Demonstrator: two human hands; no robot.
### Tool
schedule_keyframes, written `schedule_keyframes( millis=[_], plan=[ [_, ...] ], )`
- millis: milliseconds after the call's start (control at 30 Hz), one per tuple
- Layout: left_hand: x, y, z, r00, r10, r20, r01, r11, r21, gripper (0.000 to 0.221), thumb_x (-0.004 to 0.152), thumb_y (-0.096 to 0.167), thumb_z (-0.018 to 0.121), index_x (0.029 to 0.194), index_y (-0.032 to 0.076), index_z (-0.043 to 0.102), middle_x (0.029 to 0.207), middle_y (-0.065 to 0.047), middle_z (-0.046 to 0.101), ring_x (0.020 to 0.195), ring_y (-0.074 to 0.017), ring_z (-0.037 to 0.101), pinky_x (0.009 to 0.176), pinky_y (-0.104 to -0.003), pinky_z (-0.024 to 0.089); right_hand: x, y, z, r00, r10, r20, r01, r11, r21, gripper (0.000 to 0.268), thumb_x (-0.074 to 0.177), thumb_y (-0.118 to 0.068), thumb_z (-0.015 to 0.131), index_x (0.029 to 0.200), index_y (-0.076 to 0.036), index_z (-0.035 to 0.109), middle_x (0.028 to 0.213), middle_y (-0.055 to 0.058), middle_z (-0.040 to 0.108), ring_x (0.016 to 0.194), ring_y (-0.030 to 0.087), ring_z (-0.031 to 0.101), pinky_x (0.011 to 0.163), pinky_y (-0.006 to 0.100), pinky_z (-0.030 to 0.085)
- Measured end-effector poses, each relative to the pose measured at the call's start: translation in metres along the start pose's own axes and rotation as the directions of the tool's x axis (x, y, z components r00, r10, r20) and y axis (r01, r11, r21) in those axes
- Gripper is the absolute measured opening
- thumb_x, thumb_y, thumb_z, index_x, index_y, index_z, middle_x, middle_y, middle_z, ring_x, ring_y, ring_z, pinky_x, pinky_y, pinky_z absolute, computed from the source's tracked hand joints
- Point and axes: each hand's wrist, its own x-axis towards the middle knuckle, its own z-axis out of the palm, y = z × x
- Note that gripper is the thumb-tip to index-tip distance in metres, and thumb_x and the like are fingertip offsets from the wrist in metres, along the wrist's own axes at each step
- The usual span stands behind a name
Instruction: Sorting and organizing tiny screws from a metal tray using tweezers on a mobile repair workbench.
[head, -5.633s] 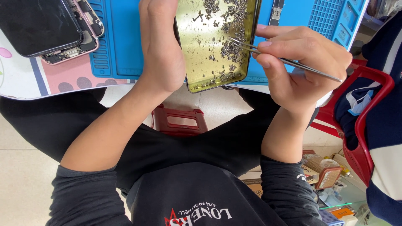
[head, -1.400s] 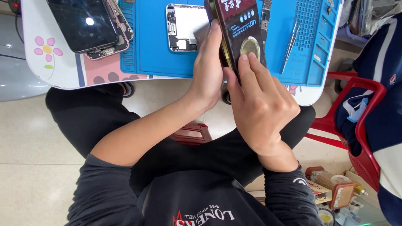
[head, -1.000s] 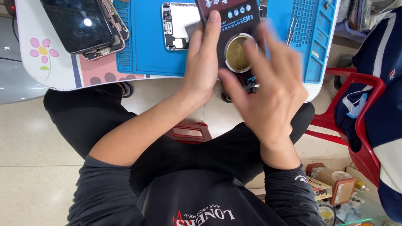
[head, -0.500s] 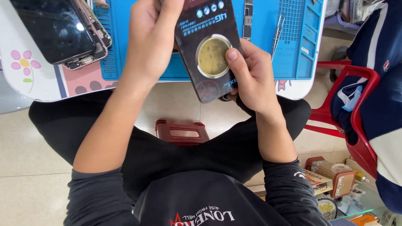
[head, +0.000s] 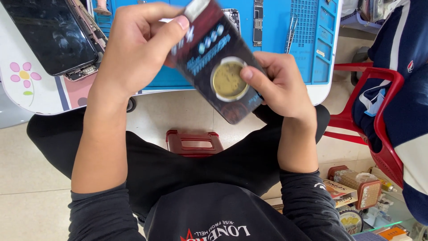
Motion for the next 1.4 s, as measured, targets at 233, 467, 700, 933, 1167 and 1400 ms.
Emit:
schedule_keyframes(
  millis=[233, 467, 700, 933, 1167, 1400],
  plan=[
    [-0.008, -0.003, 0.006, 0.987, -0.066, 0.146, 0.037, 0.981, 0.191, 0.057, 0.115, 0.046, 0.045, 0.069, 0.017, 0.03, 0.063, 0.006, 0.029, 0.06, -0.0086, 0.03, 0.059, -0.03, 0.025, -0.004, -0.001, 0.002, 0.985, 0.022, 0.173, -0.009, 0.997, -0.079, 0.05, 0.108, -0.035, 0.057, 0.07, -0.013, 0.032, 0.064, -0.006, 0.023, 0.06, 0.008, 0.021, 0.053, 0.027, 0.017],
    [-0.021, -0.023, 0.006, 0.999, -0.023, -0.024, 0.027, 0.989, 0.143, 0.053, 0.115, 0.045, 0.044, 0.072, 0.018, 0.031, 0.067, 0.005, 0.029, 0.064, -0.0102, 0.029, 0.064, -0.032, 0.025, -0.031, 0.014, 0.042, 0.969, 0.125, -0.212, -0.115, 0.991, 0.062, 0.047, 0.107, -0.05, 0.052, 0.078, -0.013, 0.048, 0.069, -0.005, 0.043, 0.064, 0.006, 0.04, 0.058, 0.025, 0.03],
    [-0.051, -0.015, 0.044, 0.993, -0.085, 0.081, 0.053, 0.94, 0.336, 0.065, 0.102, 0.063, 0.025, 0.092, 0.013, 0.064, 0.074, -0.003, 0.069, 0.064, -0.0174, 0.066, 0.051, -0.031, 0.045, -0.092, 0.05, 0.088, 0.87, 0.19, -0.456, -0.108, 0.974, 0.201, 0.049, 0.108, -0.055, 0.049, 0.086, -0.011, 0.052, 0.082, -0.006, 0.044, 0.077, 0.007, 0.042, 0.067, 0.027, 0.034],
    [-0.074, -0.077, 0.104, 0.994, -0.034, 0.103, -0.008, 0.924, 0.381, 0.034, 0.109, 0.039, 0.043, 0.109, 0.013, 0.066, 0.073, -0.004, 0.075, 0.061, -0.0247, 0.071, 0.051, -0.039, 0.047, -0.145, 0.081, 0.119, 0.774, 0.492, -0.399, -0.301, 0.84, 0.452, 0.055, 0.106, -0.048, 0.049, 0.095, 0.004, 0.066, 0.064, 0.011, 0.067, 0.044, 0.018, 0.066, 0.034, 0.025, 0.053],
    [-0.071, -0.156, 0.16, 0.958, -0.272, 0.09, 0.251, 0.948, 0.197, 0.031, 0.109, 0.039, 0.044, 0.1, 0.016, 0.061, 0.07, -0.004, 0.067, 0.063, -0.0276, 0.067, 0.064, -0.043, 0.044, -0.154, 0.129, 0.101, 0.633, 0.72, -0.286, -0.571, 0.683, 0.456, 0.035, 0.102, -0.036, 0.063, 0.101, -0.001, 0.066, 0.06, 0.011, 0.063, 0.041, 0.014, 0.056, 0.03, 0.023, 0.036],
    [-0.043, -0.155, 0.146, 0.855, -0.474, 0.211, 0.261, 0.744, 0.615, 0.056, 0.11, 0.045, 0.037, 0.153, 0.01, 0.033, 0.129, -0.02, 0.064, 0.106, -0.0425, 0.067, 0.088, -0.056, 0.055, -0.104, 0.203, 0.062, 0.726, 0.58, -0.37, -0.484, 0.813, 0.325, 0.04, 0.109, -0.043, 0.06, 0.085, -0.011, 0.054, 0.054, 0.003, 0.054, 0.043, 0.011, 0.048, 0.046, 0.027, 0.034]
  ],
)
